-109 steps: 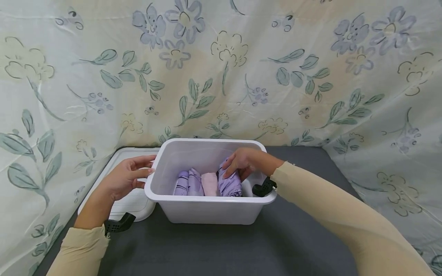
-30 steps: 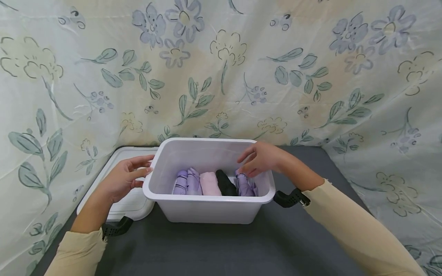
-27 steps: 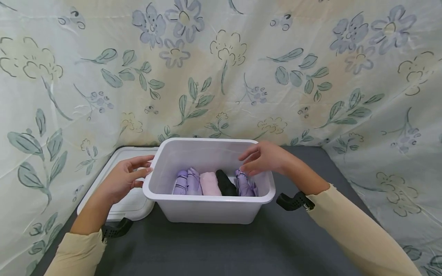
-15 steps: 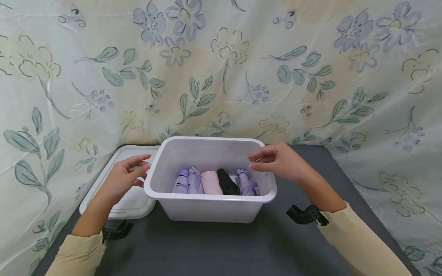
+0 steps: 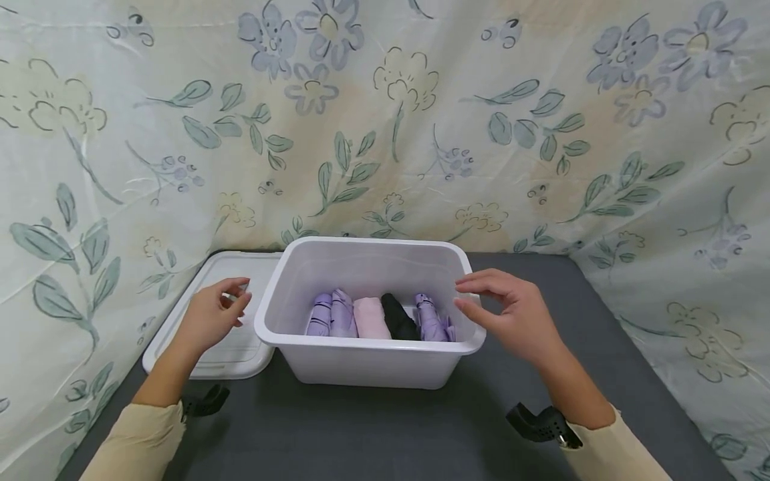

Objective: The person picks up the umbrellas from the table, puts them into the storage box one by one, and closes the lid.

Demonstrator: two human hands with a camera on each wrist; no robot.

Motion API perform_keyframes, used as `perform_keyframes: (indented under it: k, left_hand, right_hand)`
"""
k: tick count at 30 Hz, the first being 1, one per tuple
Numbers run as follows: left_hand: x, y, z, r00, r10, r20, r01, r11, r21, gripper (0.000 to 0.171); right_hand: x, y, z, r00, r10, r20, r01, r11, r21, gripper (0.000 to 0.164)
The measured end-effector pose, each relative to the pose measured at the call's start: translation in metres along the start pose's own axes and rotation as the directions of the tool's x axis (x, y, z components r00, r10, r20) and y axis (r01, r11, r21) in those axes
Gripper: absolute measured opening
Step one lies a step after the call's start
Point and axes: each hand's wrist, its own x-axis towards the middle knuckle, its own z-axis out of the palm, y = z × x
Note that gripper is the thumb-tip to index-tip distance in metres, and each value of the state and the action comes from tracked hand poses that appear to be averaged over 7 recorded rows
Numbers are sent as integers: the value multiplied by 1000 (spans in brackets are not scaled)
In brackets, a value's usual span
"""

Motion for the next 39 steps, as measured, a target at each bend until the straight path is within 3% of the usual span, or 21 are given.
perform_keyframes:
  k: [4,8,15,20,26,30,39]
  left_hand:
    - [6,-10,4,999,29,-14,-27,992,124,43]
    - [11,-22,8,998,68,0,-66,979,194,40]
    - [20,-41,12,990,74,120,-100,967,235,34]
    - [25,-50,14,988,103,114,-129,958,254,40]
    - [31,-51,13,989,86,122,-117,955,274,44]
    - [34,-52,14,990,53,128,-90,949,301,46]
    - [37,-60,17,992,23,127,-63,945,320,47]
  right_hand:
    - [-16,1,7,989,-107,-98,100,992,-77,27]
    - [-29,3,16,967,-192,-170,182,981,-72,32]
    - [-44,14,27,922,-303,-239,304,952,-36,21]
    - [-50,23,32,892,-375,-253,384,923,-14,31]
    - [-51,29,36,828,-492,-269,504,863,-25,26]
    - [-52,29,38,797,-530,-288,538,841,-58,24]
    - [-53,28,41,773,-544,-328,542,834,-106,25]
